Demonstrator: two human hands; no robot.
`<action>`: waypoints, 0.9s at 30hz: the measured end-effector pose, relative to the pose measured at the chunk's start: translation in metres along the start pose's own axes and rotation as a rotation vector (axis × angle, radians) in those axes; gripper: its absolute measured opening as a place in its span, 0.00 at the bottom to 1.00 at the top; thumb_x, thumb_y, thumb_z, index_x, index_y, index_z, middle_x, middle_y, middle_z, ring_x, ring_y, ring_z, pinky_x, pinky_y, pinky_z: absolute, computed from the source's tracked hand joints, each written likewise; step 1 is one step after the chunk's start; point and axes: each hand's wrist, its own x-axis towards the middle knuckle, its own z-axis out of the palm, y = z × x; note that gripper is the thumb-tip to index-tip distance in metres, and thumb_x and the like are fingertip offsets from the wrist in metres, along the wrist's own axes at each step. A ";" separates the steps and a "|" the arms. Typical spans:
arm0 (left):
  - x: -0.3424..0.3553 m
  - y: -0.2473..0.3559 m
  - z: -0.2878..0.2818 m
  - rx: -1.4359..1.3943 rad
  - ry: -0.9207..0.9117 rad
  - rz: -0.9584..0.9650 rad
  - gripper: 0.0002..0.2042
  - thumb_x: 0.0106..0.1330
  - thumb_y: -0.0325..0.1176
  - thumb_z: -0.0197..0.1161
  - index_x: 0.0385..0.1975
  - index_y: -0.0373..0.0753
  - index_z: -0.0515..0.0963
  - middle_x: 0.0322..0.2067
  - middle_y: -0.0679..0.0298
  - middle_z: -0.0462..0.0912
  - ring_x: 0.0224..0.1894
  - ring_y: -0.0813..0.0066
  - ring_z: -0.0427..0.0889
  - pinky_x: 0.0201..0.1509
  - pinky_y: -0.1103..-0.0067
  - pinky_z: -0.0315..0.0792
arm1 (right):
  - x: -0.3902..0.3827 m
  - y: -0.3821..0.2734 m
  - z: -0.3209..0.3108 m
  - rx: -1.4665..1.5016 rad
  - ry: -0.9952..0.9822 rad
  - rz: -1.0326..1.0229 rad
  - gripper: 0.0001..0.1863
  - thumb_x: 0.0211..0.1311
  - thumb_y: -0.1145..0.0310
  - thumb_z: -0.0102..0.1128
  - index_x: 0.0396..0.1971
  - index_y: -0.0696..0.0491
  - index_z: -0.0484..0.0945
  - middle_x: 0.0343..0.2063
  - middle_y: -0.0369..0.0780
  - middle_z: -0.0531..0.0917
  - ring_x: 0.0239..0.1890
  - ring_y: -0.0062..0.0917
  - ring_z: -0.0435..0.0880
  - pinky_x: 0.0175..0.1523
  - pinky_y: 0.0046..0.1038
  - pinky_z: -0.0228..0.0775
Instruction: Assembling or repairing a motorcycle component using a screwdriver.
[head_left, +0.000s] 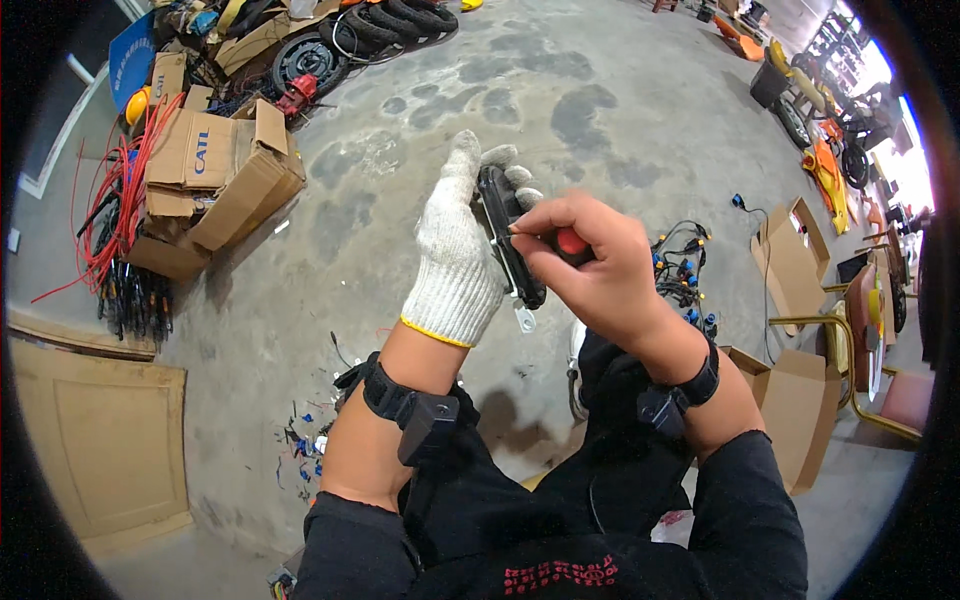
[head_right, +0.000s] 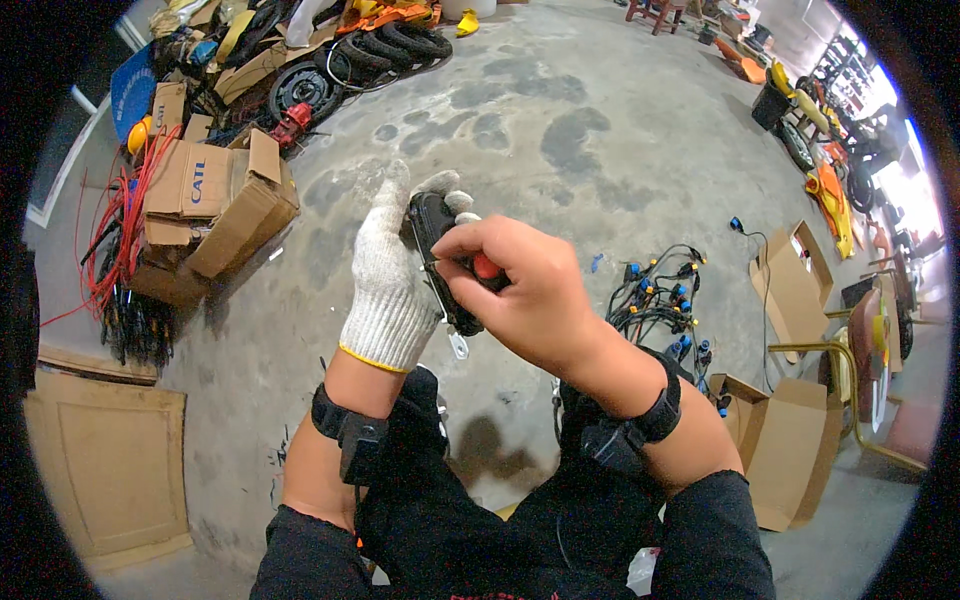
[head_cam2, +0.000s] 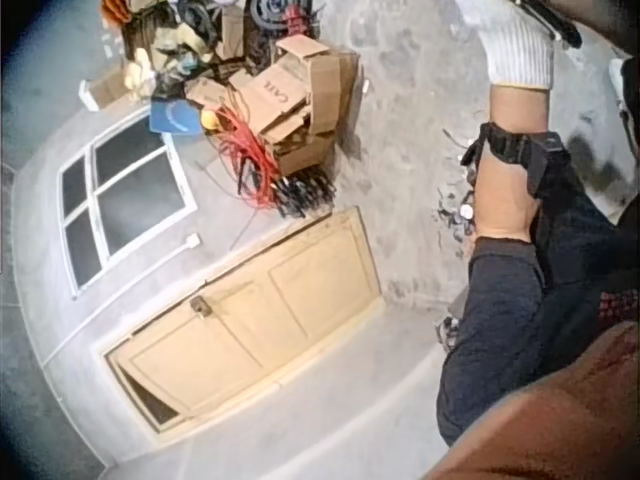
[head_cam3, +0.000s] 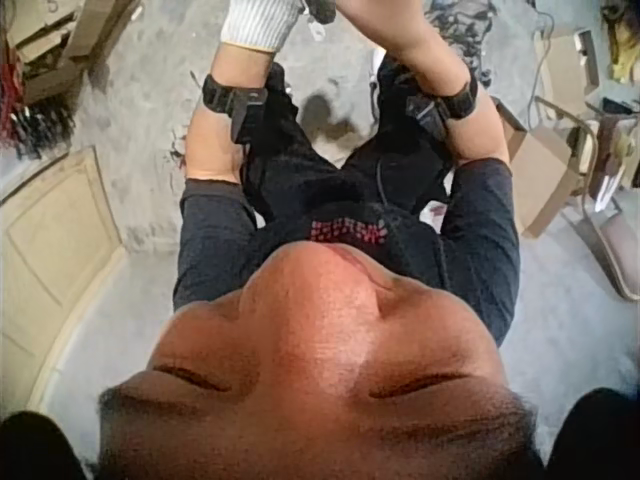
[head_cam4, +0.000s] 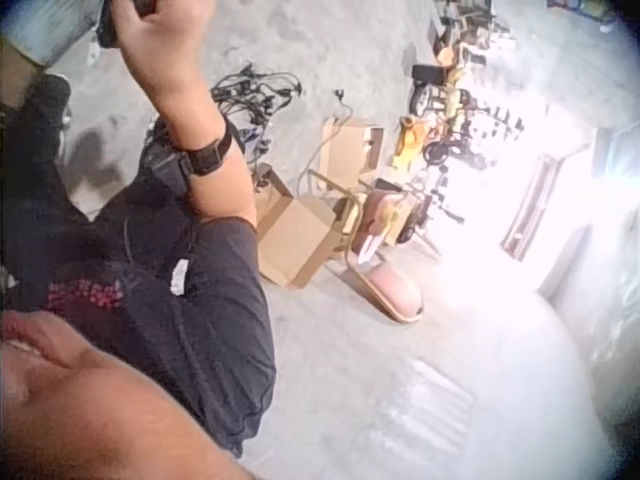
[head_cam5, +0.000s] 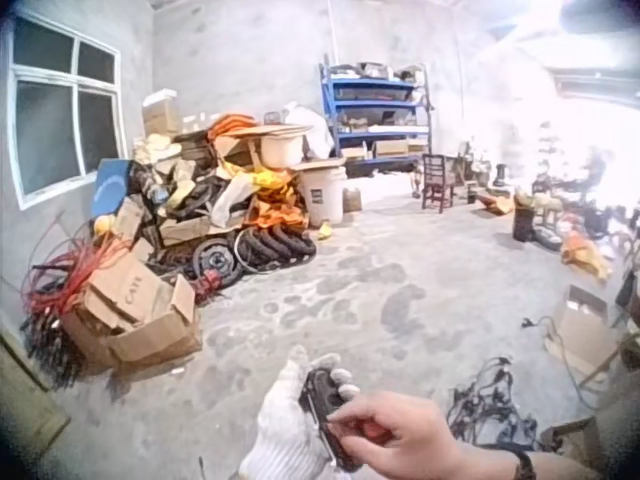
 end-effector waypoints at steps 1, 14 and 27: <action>0.000 0.000 0.000 -0.012 0.003 0.000 0.21 0.71 0.53 0.54 0.38 0.37 0.76 0.26 0.62 0.79 0.28 0.72 0.80 0.32 0.77 0.77 | -0.001 0.000 -0.001 -0.033 -0.021 -0.010 0.09 0.49 0.80 0.66 0.32 0.54 0.81 0.26 0.38 0.81 0.24 0.22 0.76 0.32 0.23 0.70; 0.000 -0.013 -0.008 0.041 0.030 0.070 0.16 0.72 0.48 0.54 0.36 0.40 0.76 0.26 0.64 0.79 0.28 0.72 0.79 0.31 0.75 0.76 | -0.005 0.003 0.001 -0.144 -0.002 -0.167 0.11 0.48 0.80 0.67 0.33 0.53 0.81 0.22 0.39 0.77 0.22 0.27 0.76 0.27 0.27 0.69; -0.004 0.001 -0.005 -0.009 -0.007 0.012 0.20 0.74 0.49 0.49 0.40 0.35 0.74 0.28 0.59 0.78 0.29 0.67 0.78 0.33 0.72 0.77 | -0.010 -0.001 0.011 -0.256 -0.033 -0.169 0.13 0.49 0.78 0.66 0.37 0.51 0.82 0.21 0.39 0.78 0.21 0.30 0.79 0.26 0.28 0.71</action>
